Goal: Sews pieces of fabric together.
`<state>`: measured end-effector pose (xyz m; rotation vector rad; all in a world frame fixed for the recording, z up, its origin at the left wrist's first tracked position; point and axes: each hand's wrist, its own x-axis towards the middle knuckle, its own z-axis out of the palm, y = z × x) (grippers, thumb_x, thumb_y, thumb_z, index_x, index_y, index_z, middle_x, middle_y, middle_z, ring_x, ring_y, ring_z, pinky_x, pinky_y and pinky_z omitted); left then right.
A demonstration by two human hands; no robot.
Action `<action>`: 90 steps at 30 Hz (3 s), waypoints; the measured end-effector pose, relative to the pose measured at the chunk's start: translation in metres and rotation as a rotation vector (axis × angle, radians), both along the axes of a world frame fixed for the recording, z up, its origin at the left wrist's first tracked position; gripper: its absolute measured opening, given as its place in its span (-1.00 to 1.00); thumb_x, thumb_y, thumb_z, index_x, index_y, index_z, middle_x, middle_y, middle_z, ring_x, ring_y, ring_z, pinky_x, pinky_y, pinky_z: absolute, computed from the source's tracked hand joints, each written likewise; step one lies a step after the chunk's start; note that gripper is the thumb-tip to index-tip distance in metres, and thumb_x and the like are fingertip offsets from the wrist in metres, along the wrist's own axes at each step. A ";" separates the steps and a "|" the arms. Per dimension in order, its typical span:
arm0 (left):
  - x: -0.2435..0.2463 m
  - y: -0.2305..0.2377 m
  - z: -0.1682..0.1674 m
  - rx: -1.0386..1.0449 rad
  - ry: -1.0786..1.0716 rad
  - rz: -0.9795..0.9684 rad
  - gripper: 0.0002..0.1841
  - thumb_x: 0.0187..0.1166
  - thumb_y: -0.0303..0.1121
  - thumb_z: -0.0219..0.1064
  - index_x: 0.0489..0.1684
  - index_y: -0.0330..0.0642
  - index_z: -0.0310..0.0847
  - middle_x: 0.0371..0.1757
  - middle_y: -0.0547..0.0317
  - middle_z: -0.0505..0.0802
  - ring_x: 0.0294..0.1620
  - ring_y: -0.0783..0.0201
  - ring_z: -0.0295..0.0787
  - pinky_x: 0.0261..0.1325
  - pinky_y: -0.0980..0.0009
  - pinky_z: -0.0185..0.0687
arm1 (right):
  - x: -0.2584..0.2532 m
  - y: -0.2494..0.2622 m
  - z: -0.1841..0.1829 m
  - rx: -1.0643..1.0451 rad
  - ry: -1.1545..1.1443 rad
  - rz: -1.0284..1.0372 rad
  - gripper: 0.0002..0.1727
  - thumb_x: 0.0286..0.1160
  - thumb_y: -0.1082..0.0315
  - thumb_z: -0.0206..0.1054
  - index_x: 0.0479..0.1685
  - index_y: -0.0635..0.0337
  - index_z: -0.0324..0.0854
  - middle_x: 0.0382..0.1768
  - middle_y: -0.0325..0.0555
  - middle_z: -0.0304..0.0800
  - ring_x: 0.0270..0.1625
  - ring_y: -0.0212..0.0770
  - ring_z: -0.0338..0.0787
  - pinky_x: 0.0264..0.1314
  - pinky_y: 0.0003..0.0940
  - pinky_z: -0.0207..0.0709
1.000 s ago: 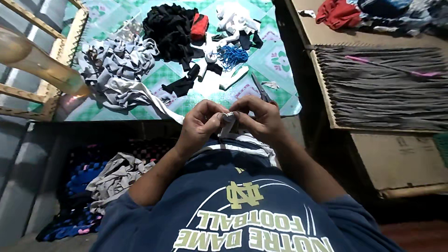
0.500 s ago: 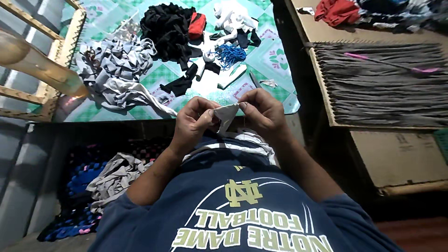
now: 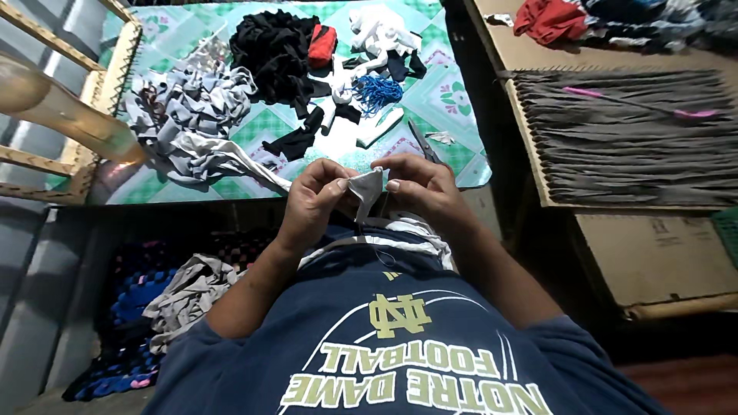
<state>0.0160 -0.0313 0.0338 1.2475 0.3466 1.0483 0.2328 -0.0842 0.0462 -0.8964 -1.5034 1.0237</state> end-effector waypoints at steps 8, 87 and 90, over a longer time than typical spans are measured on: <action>0.000 0.001 -0.001 0.082 0.032 0.005 -0.90 0.64 -0.48 0.24 -0.09 -0.06 0.65 -0.06 0.24 0.87 -0.20 0.41 0.84 -0.10 0.44 0.82 | -0.007 0.000 0.001 0.084 -0.060 -0.157 -0.87 0.60 0.49 0.26 -0.10 0.33 0.70 -0.31 -0.29 0.79 -0.29 -0.58 0.73 -0.13 -0.62 0.67; 0.004 0.026 -0.028 0.285 0.259 -0.331 -0.71 0.68 -0.23 0.29 0.32 0.11 0.65 0.13 0.58 0.85 0.10 0.54 0.77 0.20 0.48 0.69 | -0.029 -0.009 -0.029 0.170 -0.060 -0.121 -0.86 0.41 0.64 0.31 -0.27 0.64 0.71 -0.43 0.14 0.75 -0.38 -0.26 0.69 -0.22 -0.36 0.58; 0.002 0.028 -0.027 0.280 0.277 -0.335 -0.76 0.65 -0.26 0.34 0.22 0.15 0.69 0.06 0.62 0.85 0.03 0.58 0.77 0.15 0.52 0.70 | -0.028 -0.010 -0.029 0.186 -0.045 -0.113 -0.87 0.39 0.65 0.30 -0.29 0.65 0.70 -0.48 0.12 0.72 -0.42 -0.30 0.65 -0.27 -0.41 0.55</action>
